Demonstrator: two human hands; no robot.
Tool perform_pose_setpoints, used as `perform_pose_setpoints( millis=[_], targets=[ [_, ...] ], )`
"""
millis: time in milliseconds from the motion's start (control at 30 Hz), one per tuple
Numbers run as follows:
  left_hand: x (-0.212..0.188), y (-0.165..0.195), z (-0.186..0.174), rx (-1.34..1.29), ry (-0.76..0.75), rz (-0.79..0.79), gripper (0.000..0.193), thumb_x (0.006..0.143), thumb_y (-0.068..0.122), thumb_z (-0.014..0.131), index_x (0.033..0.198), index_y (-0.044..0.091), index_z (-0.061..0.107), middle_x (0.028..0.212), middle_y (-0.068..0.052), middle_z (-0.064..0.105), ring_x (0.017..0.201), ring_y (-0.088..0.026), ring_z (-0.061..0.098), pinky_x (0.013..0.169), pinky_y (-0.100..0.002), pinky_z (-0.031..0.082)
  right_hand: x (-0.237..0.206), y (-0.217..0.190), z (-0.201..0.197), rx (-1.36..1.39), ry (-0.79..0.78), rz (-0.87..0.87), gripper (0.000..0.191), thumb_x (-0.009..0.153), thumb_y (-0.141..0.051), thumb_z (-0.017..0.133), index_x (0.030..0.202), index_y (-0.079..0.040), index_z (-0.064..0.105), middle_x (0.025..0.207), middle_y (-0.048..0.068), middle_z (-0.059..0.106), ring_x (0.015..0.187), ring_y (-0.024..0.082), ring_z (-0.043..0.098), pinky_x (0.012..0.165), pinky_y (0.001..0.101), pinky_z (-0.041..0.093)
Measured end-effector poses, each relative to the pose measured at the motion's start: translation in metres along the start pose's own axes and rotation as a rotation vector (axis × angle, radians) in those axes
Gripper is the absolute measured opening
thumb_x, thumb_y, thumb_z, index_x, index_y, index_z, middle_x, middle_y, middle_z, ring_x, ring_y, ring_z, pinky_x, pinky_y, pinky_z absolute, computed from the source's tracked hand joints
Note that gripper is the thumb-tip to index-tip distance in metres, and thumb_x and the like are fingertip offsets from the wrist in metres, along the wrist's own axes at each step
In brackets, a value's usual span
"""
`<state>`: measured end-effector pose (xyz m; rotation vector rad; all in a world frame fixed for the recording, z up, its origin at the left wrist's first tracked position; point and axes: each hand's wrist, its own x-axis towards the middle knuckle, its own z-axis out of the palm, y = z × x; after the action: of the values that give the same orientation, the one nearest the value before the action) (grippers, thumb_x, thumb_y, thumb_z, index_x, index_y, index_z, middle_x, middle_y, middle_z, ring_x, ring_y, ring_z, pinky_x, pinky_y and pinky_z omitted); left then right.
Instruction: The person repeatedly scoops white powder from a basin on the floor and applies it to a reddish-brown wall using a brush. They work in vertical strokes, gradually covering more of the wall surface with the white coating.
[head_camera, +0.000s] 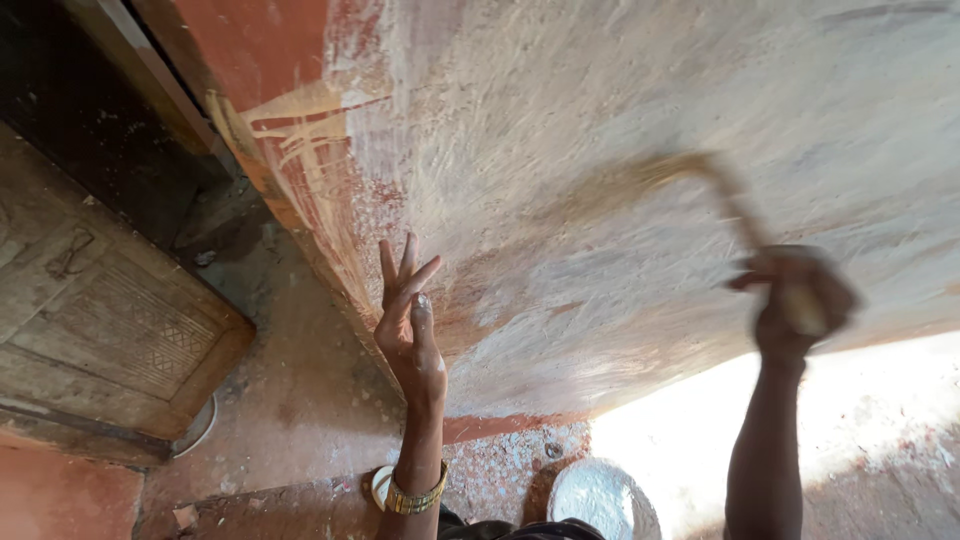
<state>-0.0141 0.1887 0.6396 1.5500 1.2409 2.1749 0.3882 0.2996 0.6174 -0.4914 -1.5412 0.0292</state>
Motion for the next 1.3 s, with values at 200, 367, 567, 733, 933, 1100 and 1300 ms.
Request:
perform_pose_setpoints(
  millis=[200,367,567,733,933,1100,1300],
  targets=[
    [0.005,-0.016,-0.002,0.074,-0.067,0.052,0.04,0.112,0.031,0.041,0.127,0.01,0.072,0.154,-0.013,0.06,0.165,-0.033,0.028,0.138,-0.057,0.008,-0.012,0.028,0.002,-0.014,0.459,0.006,0.029,0.117,-0.02,0.058,0.098,0.001,0.065,0.072,0.01,0.068,0.053,0.017,0.067,0.057,0.0342,0.059],
    [0.006,-0.01,0.0,0.101,-0.116,0.02,0.045,0.112,0.038,0.042,0.131,0.009,0.07,0.154,-0.015,0.057,0.162,-0.034,0.027,0.135,-0.057,0.009,-0.114,0.056,0.103,-0.74,-0.013,-0.129,0.026,0.113,-0.023,0.055,0.103,-0.004,0.07,0.089,0.006,0.075,0.063,0.014,0.064,0.059,0.0266,0.05],
    [0.007,0.0,0.005,0.017,-0.106,0.034,0.044,0.113,0.039,0.043,0.134,0.01,0.069,0.158,-0.014,0.053,0.163,-0.033,0.024,0.134,-0.055,0.021,-0.234,-0.003,0.185,0.187,-0.527,-0.081,0.015,0.1,-0.006,0.065,0.116,-0.006,0.064,0.104,0.01,0.075,0.072,0.013,0.073,0.051,0.0207,0.061],
    [0.003,-0.001,-0.009,0.071,-0.149,0.007,0.043,0.111,0.036,0.045,0.132,0.007,0.07,0.159,-0.017,0.052,0.163,-0.034,0.025,0.133,-0.056,0.019,-0.159,0.027,0.118,0.258,-0.675,0.344,0.02,0.107,-0.018,0.055,0.096,-0.008,0.069,0.108,0.01,0.076,0.081,0.019,0.074,0.069,0.0283,0.063],
    [-0.003,-0.006,-0.032,0.103,-0.082,-0.009,0.045,0.111,0.038,0.046,0.139,0.009,0.066,0.163,-0.016,0.047,0.162,-0.033,0.027,0.134,-0.054,0.022,-0.029,0.057,-0.016,0.113,0.024,0.23,0.041,0.121,-0.037,0.047,0.114,-0.002,0.066,0.092,0.015,0.073,0.065,0.022,0.07,0.065,0.0321,0.059],
    [-0.003,-0.005,-0.042,0.12,-0.013,0.001,0.048,0.111,0.037,0.045,0.144,0.007,0.062,0.164,-0.017,0.046,0.161,-0.032,0.033,0.135,-0.052,0.02,0.01,0.062,-0.021,-0.109,0.406,0.047,0.056,0.114,-0.046,0.039,0.107,0.001,0.069,0.093,0.016,0.075,0.061,0.023,0.067,0.056,0.0339,0.065],
    [0.002,0.0,-0.047,0.15,-0.037,-0.001,0.047,0.111,0.036,0.046,0.143,0.006,0.062,0.164,-0.019,0.046,0.16,-0.034,0.032,0.133,-0.052,0.02,-0.087,0.051,0.125,-0.65,-0.208,-0.083,0.032,0.107,-0.03,0.052,0.102,-0.004,0.07,0.083,0.012,0.073,0.06,0.014,0.062,0.051,0.0279,0.051]
  ],
)
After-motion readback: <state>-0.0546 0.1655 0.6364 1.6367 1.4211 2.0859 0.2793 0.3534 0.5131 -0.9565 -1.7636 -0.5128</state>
